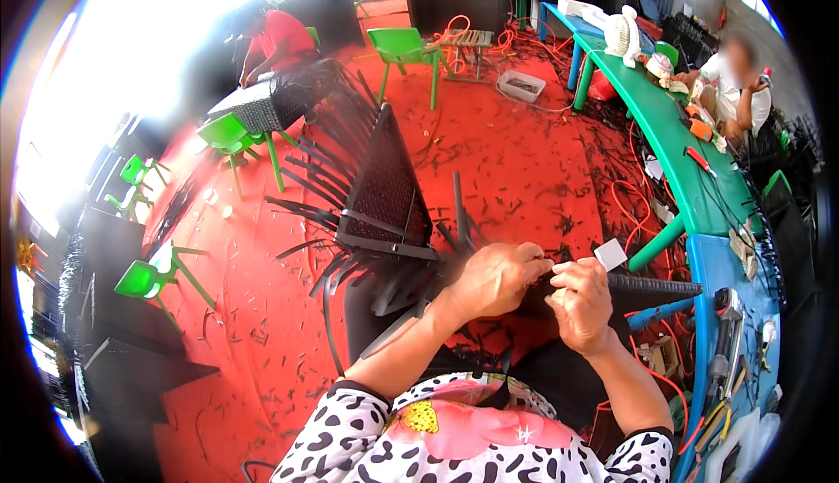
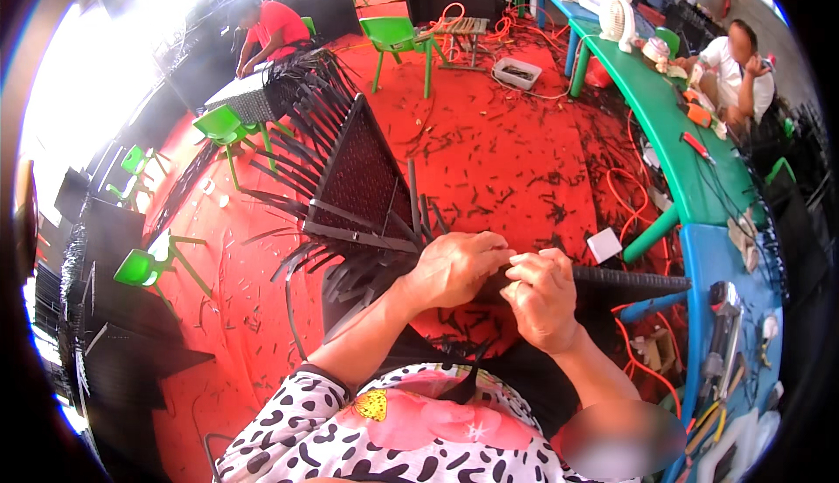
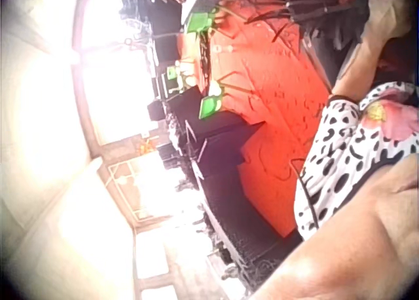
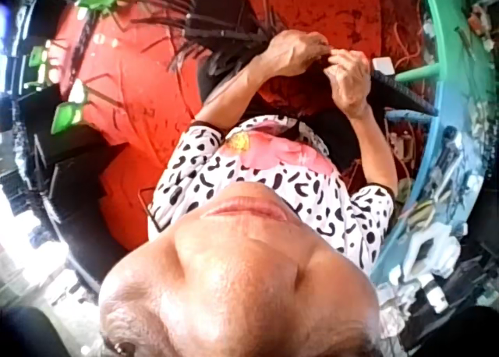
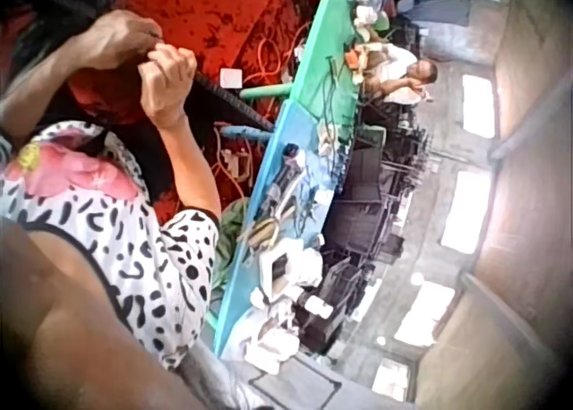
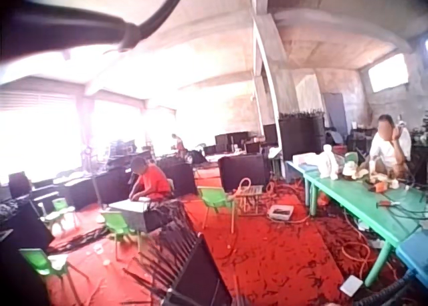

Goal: The person weaves black plastic strips onto a furniture frame by hand and secures them with a pneumatic stapler. They also use pliers to pull the strips and scissors to cut off excess material.

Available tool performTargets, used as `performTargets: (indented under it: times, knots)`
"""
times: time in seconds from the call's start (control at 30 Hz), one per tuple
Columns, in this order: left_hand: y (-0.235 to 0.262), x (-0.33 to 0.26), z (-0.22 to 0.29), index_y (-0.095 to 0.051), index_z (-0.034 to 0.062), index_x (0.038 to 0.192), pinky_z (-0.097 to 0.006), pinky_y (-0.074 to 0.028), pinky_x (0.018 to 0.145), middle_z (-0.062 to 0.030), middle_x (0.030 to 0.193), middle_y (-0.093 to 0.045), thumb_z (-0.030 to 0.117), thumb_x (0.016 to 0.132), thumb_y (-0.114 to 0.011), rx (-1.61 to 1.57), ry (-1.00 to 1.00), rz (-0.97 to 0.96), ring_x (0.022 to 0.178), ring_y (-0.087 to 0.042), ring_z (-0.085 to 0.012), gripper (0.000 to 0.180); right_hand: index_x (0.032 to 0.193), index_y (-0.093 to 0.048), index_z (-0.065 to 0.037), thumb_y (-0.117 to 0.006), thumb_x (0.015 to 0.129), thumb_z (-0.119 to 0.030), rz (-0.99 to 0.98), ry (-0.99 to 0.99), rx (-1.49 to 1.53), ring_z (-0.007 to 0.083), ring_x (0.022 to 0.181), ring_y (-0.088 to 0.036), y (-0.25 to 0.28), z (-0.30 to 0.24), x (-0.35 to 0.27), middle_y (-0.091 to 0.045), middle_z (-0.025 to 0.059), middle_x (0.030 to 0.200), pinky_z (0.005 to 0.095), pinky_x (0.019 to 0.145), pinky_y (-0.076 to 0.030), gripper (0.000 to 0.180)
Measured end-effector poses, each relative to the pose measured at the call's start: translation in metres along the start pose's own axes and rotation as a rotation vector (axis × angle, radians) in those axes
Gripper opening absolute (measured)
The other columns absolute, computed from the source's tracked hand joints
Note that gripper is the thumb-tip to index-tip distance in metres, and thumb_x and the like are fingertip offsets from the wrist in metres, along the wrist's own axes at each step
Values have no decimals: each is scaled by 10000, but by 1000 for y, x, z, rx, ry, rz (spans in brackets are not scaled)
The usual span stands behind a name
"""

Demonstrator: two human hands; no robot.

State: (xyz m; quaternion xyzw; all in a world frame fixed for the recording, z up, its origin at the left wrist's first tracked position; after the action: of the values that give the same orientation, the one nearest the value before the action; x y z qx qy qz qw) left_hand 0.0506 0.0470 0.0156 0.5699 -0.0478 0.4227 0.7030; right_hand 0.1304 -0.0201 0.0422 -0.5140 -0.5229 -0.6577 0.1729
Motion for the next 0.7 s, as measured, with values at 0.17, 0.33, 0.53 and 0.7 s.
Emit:
performTargets:
  times: [0.17, 0.33, 0.53, 0.7]
  knots:
    - [-17, 11, -16, -650, 87, 987, -391, -511, 642, -91, 832, -647, 91, 704, -600, 58, -31, -78, 771, -637, -289, 287, 782, -533, -3, -526, 827, 72, 11, -271, 275, 303, 679, -567, -4, 29, -1, -569, 126, 751, 396, 672, -478, 88]
    - [11, 11, -8, -619, 69, 972, -403, -495, 636, -112, 811, -613, 93, 737, -666, 135, 55, 1, 762, -615, -325, 241, 810, -532, 2, -605, 804, 60, 62, -376, 341, 223, 631, -580, 8, 40, 20, -566, 103, 721, 278, 597, -470, 94]
    - [7, 11, -5, -611, 49, 914, -398, -463, 588, -96, 750, -575, 125, 742, -681, 174, 39, 34, 691, -593, -305, 201, 883, -573, 16, -677, 822, -109, -35, -581, 384, 159, 666, -615, -6, 84, 26, -621, 84, 746, 285, 624, -488, 173]
    - [6, 8, 0, -612, 37, 886, -397, -465, 590, -101, 738, -575, 144, 725, -706, 203, 17, 77, 675, -589, -312, 215, 836, -549, 20, -600, 860, -38, -73, -706, 566, 76, 680, -545, -31, 111, 32, -578, 34, 752, 231, 636, -454, 81]
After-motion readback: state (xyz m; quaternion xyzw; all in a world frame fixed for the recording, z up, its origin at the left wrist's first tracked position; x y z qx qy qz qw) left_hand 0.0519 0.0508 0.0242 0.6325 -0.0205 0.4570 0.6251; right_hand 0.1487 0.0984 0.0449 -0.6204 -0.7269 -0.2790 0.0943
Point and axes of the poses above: each hand's wrist, its own x-axis towards the middle knuckle, its own y-axis out of the back of the hand, z = x × y, the point moved 10 cm from there along x, towards the middle knuckle
